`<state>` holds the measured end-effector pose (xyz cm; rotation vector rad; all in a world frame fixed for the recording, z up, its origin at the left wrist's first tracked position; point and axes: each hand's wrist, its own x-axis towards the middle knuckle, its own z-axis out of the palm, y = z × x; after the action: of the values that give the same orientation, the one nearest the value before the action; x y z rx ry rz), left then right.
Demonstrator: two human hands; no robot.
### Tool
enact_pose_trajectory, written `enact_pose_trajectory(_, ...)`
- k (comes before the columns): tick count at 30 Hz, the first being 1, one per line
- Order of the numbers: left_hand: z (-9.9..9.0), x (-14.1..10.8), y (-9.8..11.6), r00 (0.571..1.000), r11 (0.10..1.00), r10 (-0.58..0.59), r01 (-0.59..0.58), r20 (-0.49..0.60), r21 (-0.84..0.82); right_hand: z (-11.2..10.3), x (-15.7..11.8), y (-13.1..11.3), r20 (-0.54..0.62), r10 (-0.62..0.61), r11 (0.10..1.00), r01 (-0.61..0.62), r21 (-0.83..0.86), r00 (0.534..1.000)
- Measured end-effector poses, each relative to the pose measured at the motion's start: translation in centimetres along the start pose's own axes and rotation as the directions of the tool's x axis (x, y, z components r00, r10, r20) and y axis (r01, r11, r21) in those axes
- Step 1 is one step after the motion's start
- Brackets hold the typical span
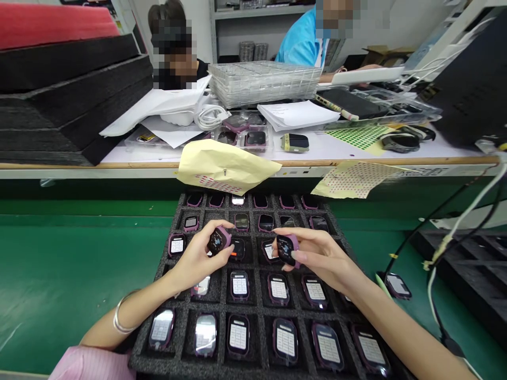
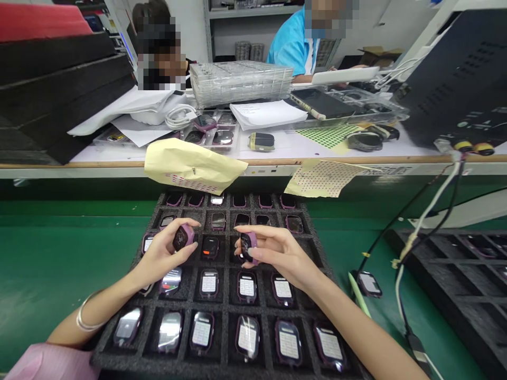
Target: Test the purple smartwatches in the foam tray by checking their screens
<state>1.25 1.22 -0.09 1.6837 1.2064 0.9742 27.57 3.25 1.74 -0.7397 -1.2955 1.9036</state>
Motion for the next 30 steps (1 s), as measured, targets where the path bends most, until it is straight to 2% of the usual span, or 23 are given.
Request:
enact_pose_trajectory(4, 0.1, -0.2, -0.1, 1.0, 1.0, 0.024, -0.024, -0.008, -0.008, -0.1, -0.3, -0.3, 0.042, -0.03, 0.999, 0.028, 0.046, 0.999)
enact_pose_trajectory(7, 0.3, -0.1, -0.3, 0.997, 0.995, -0.071, 0.07, -0.004, -0.068, 0.0, -0.1, -0.2, 0.056, 0.016, 0.999, -0.019, 0.038, 0.998)
enact_pose_trajectory(10, 0.6, 0.1, -0.4, 0.973, 0.945, -0.197, 0.221, 0.119, -0.241, 0.2, 0.4, 0.2, 0.101, 0.104, 0.993, -0.109, 0.047, 0.989)
enact_pose_trajectory(12, 0.7, 0.3, -0.4, 0.949, 0.882, -0.221, 0.293, 0.226, -0.369, 0.2, 0.8, 0.6, 0.13, 0.142, 0.987, -0.151, 0.059, 0.981)
enact_pose_trajectory(14, 0.9, 0.4, -0.3, 0.933, 0.818, -0.223, 0.336, 0.282, -0.467, 0.2, 0.9, 1.1, 0.137, 0.147, 0.986, -0.156, 0.063, 0.98)
enact_pose_trajectory(18, 1.2, 0.4, -0.2, 0.928, 0.757, -0.23, 0.361, 0.295, -0.545, 0.1, 0.9, 1.7, 0.106, 0.115, 0.993, -0.118, 0.017, 0.988)
enact_pose_trajectory(30, 1.5, -0.5, -0.6, 0.914, 0.723, -0.187, 0.376, 0.36, -0.579, 0.4, 0.5, 1.8, 0.041, 0.087, 0.995, -0.086, -0.041, 0.995)
